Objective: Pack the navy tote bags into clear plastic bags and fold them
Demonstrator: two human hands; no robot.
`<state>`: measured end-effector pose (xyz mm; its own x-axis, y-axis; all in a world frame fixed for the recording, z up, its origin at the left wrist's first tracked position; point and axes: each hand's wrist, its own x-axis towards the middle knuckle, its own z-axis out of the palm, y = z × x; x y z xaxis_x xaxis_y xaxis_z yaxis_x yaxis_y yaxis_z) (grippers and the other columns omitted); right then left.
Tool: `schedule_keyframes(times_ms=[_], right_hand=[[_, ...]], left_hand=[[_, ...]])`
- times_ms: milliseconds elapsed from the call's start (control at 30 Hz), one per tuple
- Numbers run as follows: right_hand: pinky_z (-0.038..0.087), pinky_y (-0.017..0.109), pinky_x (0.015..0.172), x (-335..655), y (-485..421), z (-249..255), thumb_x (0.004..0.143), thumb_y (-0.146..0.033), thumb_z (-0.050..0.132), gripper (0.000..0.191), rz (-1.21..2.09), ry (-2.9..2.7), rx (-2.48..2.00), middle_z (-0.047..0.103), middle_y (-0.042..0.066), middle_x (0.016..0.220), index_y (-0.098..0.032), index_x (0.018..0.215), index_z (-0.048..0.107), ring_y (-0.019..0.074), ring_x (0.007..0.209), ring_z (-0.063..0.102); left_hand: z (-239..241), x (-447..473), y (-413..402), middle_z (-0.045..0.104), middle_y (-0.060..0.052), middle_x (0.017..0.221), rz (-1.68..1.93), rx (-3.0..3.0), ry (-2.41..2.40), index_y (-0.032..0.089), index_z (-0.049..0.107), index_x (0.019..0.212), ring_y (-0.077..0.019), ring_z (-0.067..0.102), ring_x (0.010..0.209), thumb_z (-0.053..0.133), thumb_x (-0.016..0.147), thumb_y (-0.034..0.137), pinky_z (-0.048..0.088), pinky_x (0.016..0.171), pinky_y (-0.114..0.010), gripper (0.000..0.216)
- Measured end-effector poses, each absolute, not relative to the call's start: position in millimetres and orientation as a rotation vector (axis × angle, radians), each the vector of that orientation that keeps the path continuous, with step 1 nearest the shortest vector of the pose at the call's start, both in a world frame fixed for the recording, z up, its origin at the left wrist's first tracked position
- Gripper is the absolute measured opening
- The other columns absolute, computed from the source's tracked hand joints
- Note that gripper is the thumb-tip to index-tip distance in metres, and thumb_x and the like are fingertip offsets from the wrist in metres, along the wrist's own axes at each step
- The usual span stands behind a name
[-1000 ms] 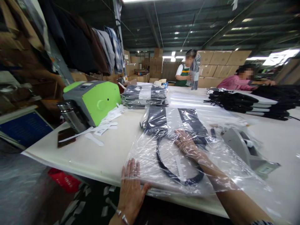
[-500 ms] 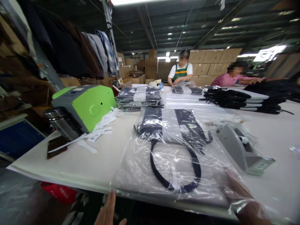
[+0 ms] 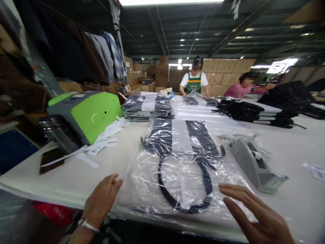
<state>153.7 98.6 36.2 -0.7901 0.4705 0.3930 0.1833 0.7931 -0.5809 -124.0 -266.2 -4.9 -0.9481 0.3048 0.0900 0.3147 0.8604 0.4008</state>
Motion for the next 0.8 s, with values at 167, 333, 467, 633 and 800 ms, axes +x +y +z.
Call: schedule_keyframes(times_ms=[167,333,467,633,800], right_hand=[[0.036,0.050,0.115,-27.4,20.3,63.6,0.089,-0.034,0.053,0.051,0.537,-2.501,0.000,0.054,0.008,0.144,-0.024,0.139,0.054,0.0274,0.135,0.045],[0.010,0.052,0.122,-147.3,-13.2,30.5,0.079,-0.022,0.059,0.073,0.328,-2.623,0.050,0.034,0.012,0.158,-0.017,0.149,0.039,0.0310,0.147,0.026],[0.009,0.054,0.120,-203.6,-17.0,9.8,0.080,-0.019,0.056,0.073,0.239,-2.711,-0.010,0.033,0.014,0.159,-0.016,0.150,0.036,0.0334,0.147,0.023],[0.017,0.058,0.117,-233.6,-6.9,-6.2,0.083,-0.019,0.052,0.070,0.186,-2.805,-0.136,0.034,0.015,0.158,-0.017,0.151,0.034,0.0362,0.145,0.029],[0.022,0.058,0.114,-236.9,7.9,-22.6,0.086,-0.016,0.047,0.064,0.198,-2.777,-0.244,0.039,0.015,0.155,-0.017,0.149,0.036,0.0354,0.142,0.034]], left_hand=[[12.7,-126.6,-221.6,0.072,-0.002,0.088,-0.398,-0.436,-3.207,0.024,0.055,0.088,-0.0220,0.068,0.085,0.038,0.095,0.048,0.042,0.066,-0.031,0.030],[-3.5,-123.8,-225.8,0.072,-0.001,0.085,-0.378,-0.402,-3.175,0.025,0.048,0.082,-0.0209,0.069,0.084,0.029,0.100,0.043,0.039,0.066,-0.029,0.032],[-13.6,-128.0,-230.2,0.072,0.000,0.077,-0.372,-0.330,-3.248,0.027,0.047,0.089,-0.0227,0.072,0.077,0.022,0.102,0.046,0.036,0.059,-0.028,0.034],[-23.1,-132.8,-228.0,0.072,0.000,0.070,-0.271,-0.322,-3.272,0.027,0.048,0.092,-0.0244,0.073,0.073,0.024,0.102,0.043,0.032,0.055,-0.028,0.031],[-28.0,-135.7,-229.1,0.074,0.001,0.072,-0.281,-0.305,-3.289,0.029,0.051,0.092,-0.0234,0.073,0.073,0.027,0.102,0.044,0.032,0.055,-0.027,0.031]])
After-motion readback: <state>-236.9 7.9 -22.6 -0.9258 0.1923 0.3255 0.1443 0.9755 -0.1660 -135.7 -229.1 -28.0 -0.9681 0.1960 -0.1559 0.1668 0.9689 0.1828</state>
